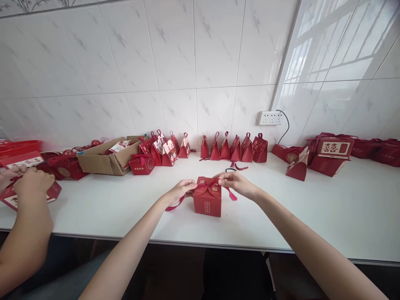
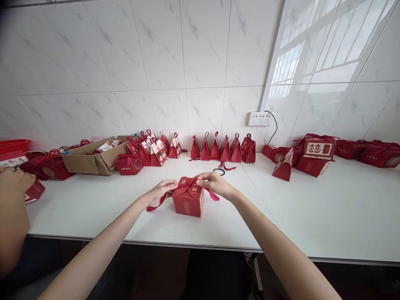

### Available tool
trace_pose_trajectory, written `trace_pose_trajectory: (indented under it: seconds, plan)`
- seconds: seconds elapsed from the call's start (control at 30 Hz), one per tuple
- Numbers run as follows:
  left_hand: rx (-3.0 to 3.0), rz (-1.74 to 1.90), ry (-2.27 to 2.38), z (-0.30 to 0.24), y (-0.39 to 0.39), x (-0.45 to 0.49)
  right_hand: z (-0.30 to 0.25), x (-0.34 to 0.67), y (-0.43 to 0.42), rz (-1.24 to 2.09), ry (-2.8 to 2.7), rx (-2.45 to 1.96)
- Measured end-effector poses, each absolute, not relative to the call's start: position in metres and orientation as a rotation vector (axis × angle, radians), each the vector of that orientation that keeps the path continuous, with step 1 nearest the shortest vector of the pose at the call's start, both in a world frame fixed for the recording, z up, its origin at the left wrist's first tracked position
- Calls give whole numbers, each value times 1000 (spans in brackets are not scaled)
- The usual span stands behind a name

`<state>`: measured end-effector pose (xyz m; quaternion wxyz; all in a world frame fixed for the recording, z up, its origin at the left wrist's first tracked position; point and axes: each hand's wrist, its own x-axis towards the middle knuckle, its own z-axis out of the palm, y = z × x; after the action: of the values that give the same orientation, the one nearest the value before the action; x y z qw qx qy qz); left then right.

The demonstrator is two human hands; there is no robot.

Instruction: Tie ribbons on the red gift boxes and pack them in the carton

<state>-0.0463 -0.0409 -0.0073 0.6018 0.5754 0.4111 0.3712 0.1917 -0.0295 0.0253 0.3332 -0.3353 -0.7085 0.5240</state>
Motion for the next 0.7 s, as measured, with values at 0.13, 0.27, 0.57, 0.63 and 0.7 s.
trace_pose_trajectory:
  seconds: [0.13, 0.27, 0.57, 0.63, 0.7]
  plan:
    - [1364, 778, 995, 1, -45, -38, 25, 170, -29, 1315, -1774, -851]
    - [1416, 683, 1074, 8, -49, -36, 7, 159, -27, 1238, -1721, -936]
    - [1741, 576, 1189, 50, -57, -41, 6, 159, -40, 1108, -1768, -943]
    - [1849, 545, 1203, 59, -57, -39, 6, 158, -40, 1110, -1766, -949]
    - [1943, 539, 1225, 66, -57, -36, 3, 157, -39, 1122, -1735, -962]
